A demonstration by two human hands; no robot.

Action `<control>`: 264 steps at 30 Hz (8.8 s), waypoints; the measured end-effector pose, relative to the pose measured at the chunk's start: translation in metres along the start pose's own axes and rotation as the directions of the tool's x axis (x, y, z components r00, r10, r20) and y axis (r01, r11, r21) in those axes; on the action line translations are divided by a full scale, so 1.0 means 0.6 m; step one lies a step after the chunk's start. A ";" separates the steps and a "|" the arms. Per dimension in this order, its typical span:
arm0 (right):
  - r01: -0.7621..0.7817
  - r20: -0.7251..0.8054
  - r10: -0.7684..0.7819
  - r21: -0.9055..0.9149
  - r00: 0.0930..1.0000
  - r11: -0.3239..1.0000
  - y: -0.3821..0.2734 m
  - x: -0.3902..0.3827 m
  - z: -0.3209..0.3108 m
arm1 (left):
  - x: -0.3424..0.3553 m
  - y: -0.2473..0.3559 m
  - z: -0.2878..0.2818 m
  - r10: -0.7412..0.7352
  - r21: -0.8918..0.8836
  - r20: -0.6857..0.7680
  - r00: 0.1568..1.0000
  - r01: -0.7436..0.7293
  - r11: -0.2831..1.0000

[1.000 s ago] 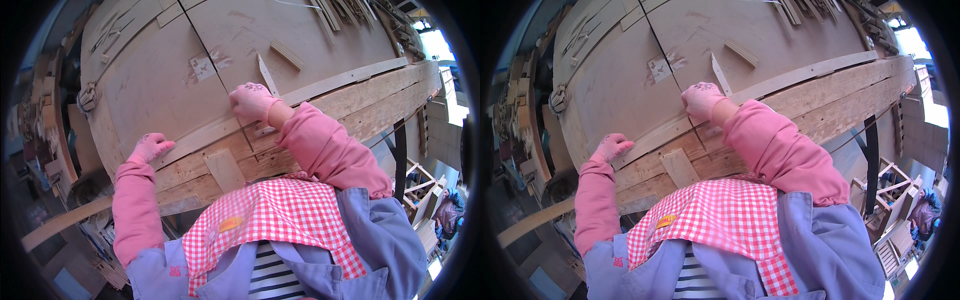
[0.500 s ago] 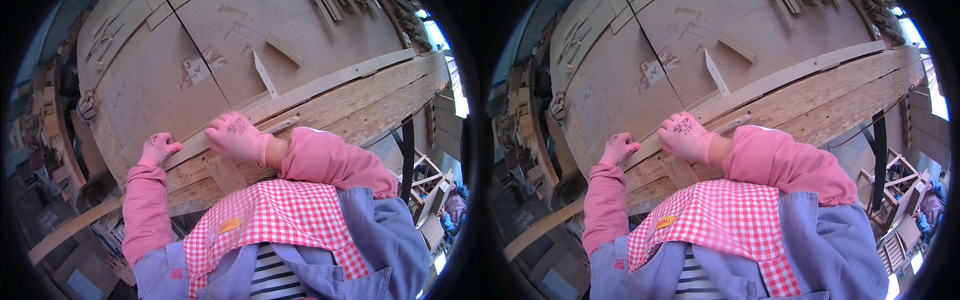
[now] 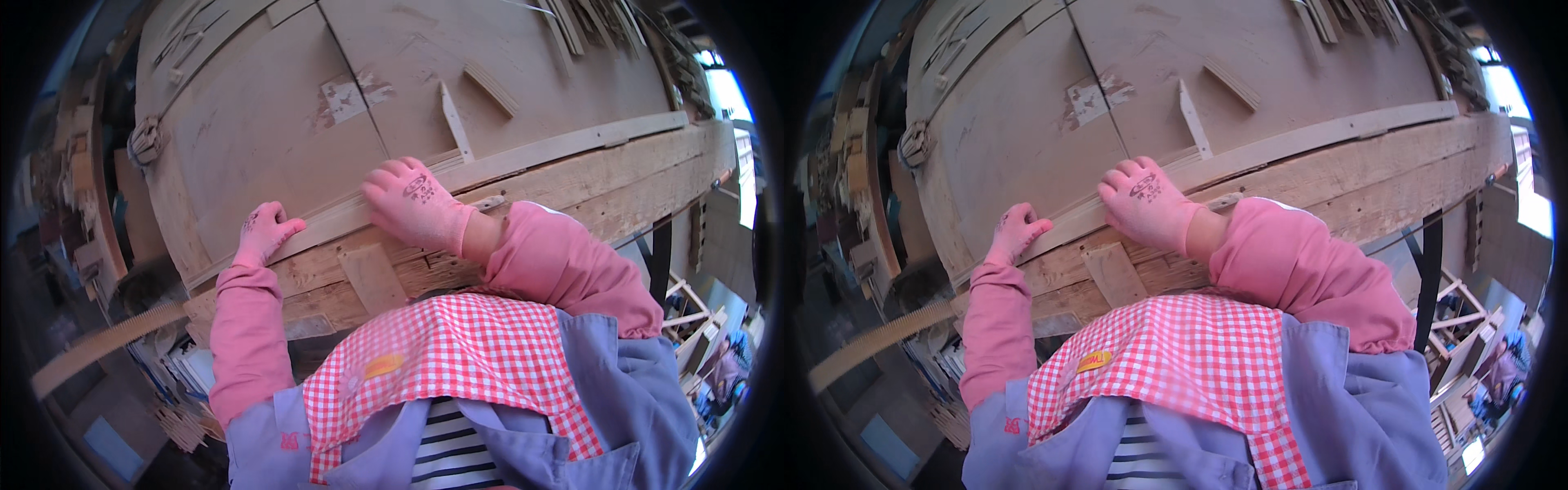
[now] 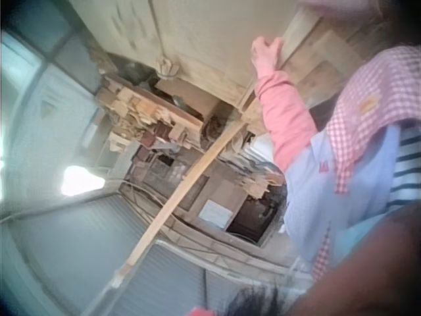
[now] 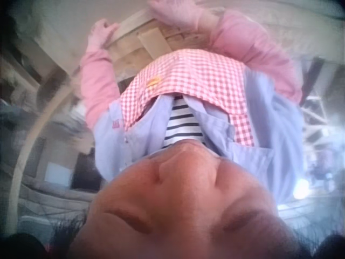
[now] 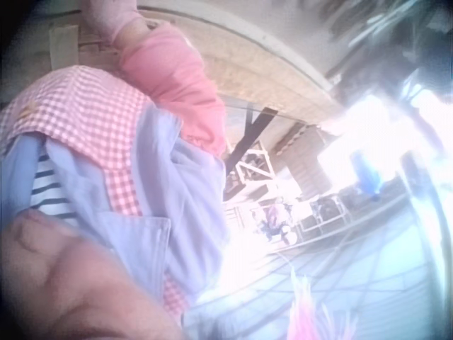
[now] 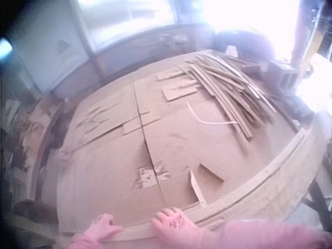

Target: The person selects thin wooden strips from a pile, measures one with a tape measure, then repeatedly places strips on a table saw and cuts them to length. The cut pieces are stacked on the table.

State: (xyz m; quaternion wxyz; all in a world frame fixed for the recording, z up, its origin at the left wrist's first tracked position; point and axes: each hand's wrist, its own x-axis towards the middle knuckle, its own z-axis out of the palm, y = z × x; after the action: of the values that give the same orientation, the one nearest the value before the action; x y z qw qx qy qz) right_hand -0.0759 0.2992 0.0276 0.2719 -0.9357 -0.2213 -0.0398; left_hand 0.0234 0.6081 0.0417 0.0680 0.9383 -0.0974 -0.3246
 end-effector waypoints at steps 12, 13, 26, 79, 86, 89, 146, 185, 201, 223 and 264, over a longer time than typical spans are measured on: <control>-0.154 0.182 0.169 -0.095 0.969 0.984 0.013 -0.008 0.003 | -0.060 -0.251 0.003 -0.289 -0.178 -0.499 0.817 0.229 0.957; -0.170 0.186 0.187 -0.103 0.964 0.980 0.011 -0.009 0.002 | -0.075 -0.299 -0.006 -0.409 -0.151 -0.505 0.760 0.389 0.909; -0.198 0.163 0.220 -0.140 0.962 0.970 0.002 0.000 -0.004 | -0.045 -0.857 0.076 -0.729 -0.345 -0.169 0.664 0.653 0.674; 0.029 -0.092 0.011 0.430 0.996 0.902 0.030 -0.091 -0.056 | 0.046 0.255 0.024 0.124 0.134 0.045 0.991 -0.129 0.983; 0.095 0.249 -0.106 0.058 0.963 0.994 0.114 -0.068 -0.074 | 0.051 0.260 0.013 0.054 0.106 0.147 0.988 -0.070 0.992; -0.168 0.218 0.117 0.234 0.969 0.958 0.128 -0.065 -0.074 | 0.048 0.257 0.015 0.083 0.079 0.129 0.988 -0.093 0.992; -0.386 0.555 0.415 -0.177 0.721 0.906 0.084 0.056 -0.067 | -0.025 -0.862 0.033 -0.759 -0.392 -0.249 0.601 0.654 0.647; -0.038 0.439 0.050 -0.038 0.897 0.999 0.080 -0.029 -0.082 | 0.018 0.189 0.043 0.109 -0.248 -0.104 0.989 -0.132 0.960; -0.069 0.509 0.101 -0.081 0.855 0.994 0.073 -0.026 -0.090 | 0.017 0.199 0.044 0.039 -0.223 -0.124 0.992 -0.066 0.973; -0.061 0.499 0.098 -0.090 0.861 0.994 0.082 -0.025 -0.076 | 0.019 0.201 0.042 0.037 -0.183 -0.116 0.993 -0.058 0.981; -0.079 0.522 0.121 -0.102 0.845 0.992 0.073 -0.033 -0.094 | 0.004 0.207 0.037 0.023 -0.218 -0.136 0.990 -0.053 0.975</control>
State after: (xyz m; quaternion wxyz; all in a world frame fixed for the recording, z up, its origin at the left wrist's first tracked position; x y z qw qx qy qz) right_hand -0.0721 0.2289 0.0503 0.1667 -0.9307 -0.2367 0.2238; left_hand -0.0061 0.4855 0.0465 0.1842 0.9425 -0.0739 -0.2690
